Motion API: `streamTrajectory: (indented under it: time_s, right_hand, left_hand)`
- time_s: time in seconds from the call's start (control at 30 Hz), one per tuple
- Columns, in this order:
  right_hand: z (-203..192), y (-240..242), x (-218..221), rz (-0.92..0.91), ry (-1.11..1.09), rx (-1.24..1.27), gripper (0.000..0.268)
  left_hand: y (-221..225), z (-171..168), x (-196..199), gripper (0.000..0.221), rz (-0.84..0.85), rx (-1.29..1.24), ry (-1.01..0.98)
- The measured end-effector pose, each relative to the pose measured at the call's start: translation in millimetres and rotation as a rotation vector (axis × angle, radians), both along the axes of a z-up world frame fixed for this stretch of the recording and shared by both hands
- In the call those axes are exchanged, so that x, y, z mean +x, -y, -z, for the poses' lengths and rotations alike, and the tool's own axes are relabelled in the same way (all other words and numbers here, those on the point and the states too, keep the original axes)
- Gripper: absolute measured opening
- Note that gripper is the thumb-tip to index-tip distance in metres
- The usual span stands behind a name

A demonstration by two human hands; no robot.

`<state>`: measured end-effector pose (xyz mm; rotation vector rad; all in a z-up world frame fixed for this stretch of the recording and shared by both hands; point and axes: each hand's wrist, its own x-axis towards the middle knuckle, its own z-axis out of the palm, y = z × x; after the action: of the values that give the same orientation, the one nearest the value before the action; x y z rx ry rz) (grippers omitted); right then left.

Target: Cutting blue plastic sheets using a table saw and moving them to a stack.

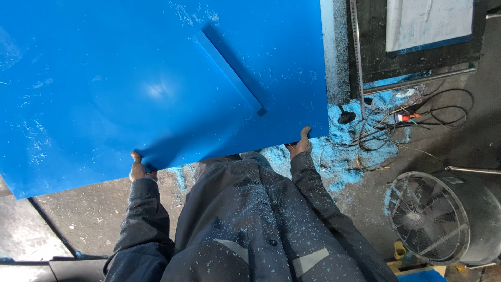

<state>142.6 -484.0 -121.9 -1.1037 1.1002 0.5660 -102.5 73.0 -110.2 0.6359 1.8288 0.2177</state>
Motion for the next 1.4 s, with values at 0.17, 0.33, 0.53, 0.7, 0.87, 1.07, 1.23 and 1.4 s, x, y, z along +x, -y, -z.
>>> streamTrajectory:
  time_s: [0.17, 0.33, 0.53, 0.7, 0.87, 1.07, 1.23, 1.4]
  right_hand:
    - [-5.8, 29.4, 2.7, -0.369, -0.166, -0.185, 0.094]
    - [-58.1, 45.1, 1.1, -1.352, 0.088, -0.740, 0.061]
    - [-107.5, 35.5, 41.9, -1.742, 0.685, -1.159, 0.085]
    - [-115.3, 28.9, 89.9, -2.067, 0.608, -1.191, 0.131]
    - [-108.6, 45.8, 97.4, -2.169, 0.662, -1.187, 0.123]
    - [-112.0, 38.9, 102.6, -2.227, 0.684, -1.291, 0.130]
    - [-123.1, 34.3, 109.0, -2.215, 0.639, -1.249, 0.129]
    - [-114.3, 40.2, 112.5, -2.186, 0.714, -1.234, 0.130]
  left_hand:
    - [5.3, 6.0, -8.5, 0.075, 0.107, 0.059, 0.123]
    - [21.3, -25.7, -1.2, 0.073, 0.404, -0.020, -0.033]
    - [43.0, -124.3, 31.4, 0.077, 1.319, -0.015, -0.429]
    - [72.2, -142.7, 83.8, 0.102, 2.160, 0.475, -0.480]
    - [76.0, -95.5, 109.6, 0.148, 2.413, 0.819, -0.306]
    - [79.6, -92.4, 110.6, 0.155, 2.404, 0.904, -0.313]
    - [84.8, -94.8, 115.6, 0.155, 2.412, 0.927, -0.340]
    - [81.8, -93.0, 112.2, 0.156, 2.391, 0.924, -0.323]
